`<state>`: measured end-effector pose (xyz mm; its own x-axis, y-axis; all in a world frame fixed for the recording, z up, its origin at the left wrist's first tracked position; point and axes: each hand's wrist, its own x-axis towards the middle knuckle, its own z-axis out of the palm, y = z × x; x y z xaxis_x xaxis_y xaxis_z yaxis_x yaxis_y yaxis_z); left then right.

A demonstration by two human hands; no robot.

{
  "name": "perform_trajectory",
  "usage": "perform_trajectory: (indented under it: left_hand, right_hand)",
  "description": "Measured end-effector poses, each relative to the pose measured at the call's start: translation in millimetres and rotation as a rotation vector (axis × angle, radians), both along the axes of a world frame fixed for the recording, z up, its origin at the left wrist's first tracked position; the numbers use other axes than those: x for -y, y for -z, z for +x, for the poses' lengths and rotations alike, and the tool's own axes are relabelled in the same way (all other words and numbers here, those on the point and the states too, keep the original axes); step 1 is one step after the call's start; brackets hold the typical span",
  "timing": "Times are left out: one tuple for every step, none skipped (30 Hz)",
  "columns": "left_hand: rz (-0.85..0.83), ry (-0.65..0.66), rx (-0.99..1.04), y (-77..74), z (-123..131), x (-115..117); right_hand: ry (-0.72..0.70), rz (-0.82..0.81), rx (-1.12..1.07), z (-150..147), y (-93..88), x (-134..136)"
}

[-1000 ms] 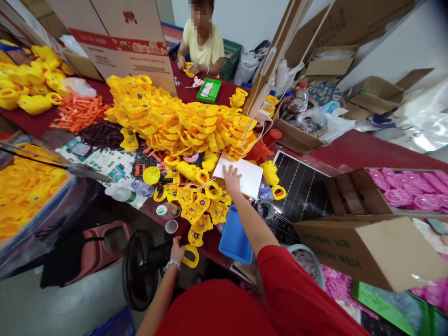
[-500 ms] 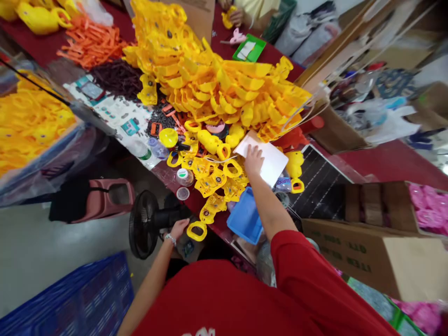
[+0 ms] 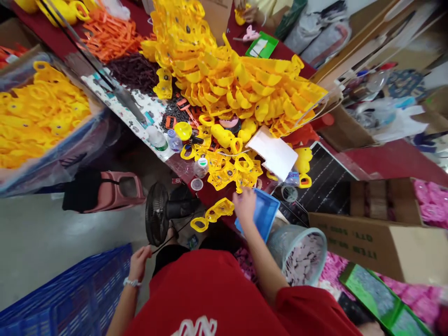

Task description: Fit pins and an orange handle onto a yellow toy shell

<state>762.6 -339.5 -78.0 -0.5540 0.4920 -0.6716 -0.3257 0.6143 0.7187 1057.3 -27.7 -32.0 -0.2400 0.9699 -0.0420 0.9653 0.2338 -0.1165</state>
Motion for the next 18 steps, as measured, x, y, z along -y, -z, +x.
perform_trajectory:
  left_hand:
    - [0.025,-0.041,0.010,-3.2,-7.3,5.5]
    - [0.053,-0.076,0.026,-5.9,-15.1,9.0]
    - [0.082,-0.105,0.050,-8.4,-23.3,10.9]
    - [0.108,-0.124,0.082,-10.8,-31.5,11.8]
    - [0.127,-0.138,0.118,-13.1,-39.5,12.2]
    - [0.139,-0.148,0.156,-15.5,-47.2,12.8]
    - [0.144,-0.157,0.193,-17.8,-54.3,13.9]
    - [0.145,-0.170,0.226,-19.9,-60.8,15.7]
    - [0.143,-0.188,0.255,-21.6,-66.5,18.1]
    - [0.141,-0.210,0.279,-22.9,-71.4,20.9]
    - [0.140,-0.236,0.299,-23.8,-75.5,24.2]
    - [0.139,-0.266,0.318,-24.5,-78.6,27.7]
    - [0.138,-0.299,0.333,-24.9,-80.8,31.5]
    - [0.133,-0.333,0.348,-25.4,-82.0,35.7]
    - [0.123,-0.368,0.362,-25.8,-82.1,40.4]
    - [0.104,-0.401,0.376,-26.1,-81.1,45.7]
    - [0.072,-0.432,0.389,-26.1,-79.1,51.5]
    - [0.026,-0.462,0.401,-25.7,-76.1,57.7]
  right_hand:
    - [-0.058,-0.041,-0.002,-12.6,8.5,26.9]
    - [-0.113,-0.074,0.001,-24.4,18.3,47.6]
    - [-0.156,-0.097,0.007,-34.0,28.7,61.0]
    - [-0.167,-0.110,0.018,-40.7,38.9,67.1]
    - [-0.151,-0.116,0.033,-43.8,48.3,66.6]
    - [-0.114,-0.117,0.050,-43.4,56.5,61.0]
    - [-0.068,-0.115,0.067,-40.2,63.4,52.1]
    - [-0.030,-0.114,0.082,-35.2,69.0,41.8]
    - [0.003,-0.116,0.094,-29.4,73.5,31.8]
    - [0.032,-0.116,0.103,-23.8,77.3,23.2]
    - [0.052,-0.115,0.110,-19.0,80.5,16.7]
    - [0.067,-0.111,0.115,-15.2,83.1,12.2]
    - [0.079,-0.104,0.119,-12.5,85.3,9.4]
    - [0.088,-0.093,0.122,-10.5,87.1,7.5]
    - [0.094,-0.081,0.124,-8.6,88.4,5.7]
    - [0.101,-0.069,0.126,-6.7,89.2,3.5]
    - [0.107,-0.057,0.127,-4.2,89.7,0.2]
    - [0.112,-0.047,0.128,-1.1,89.7,-4.4]
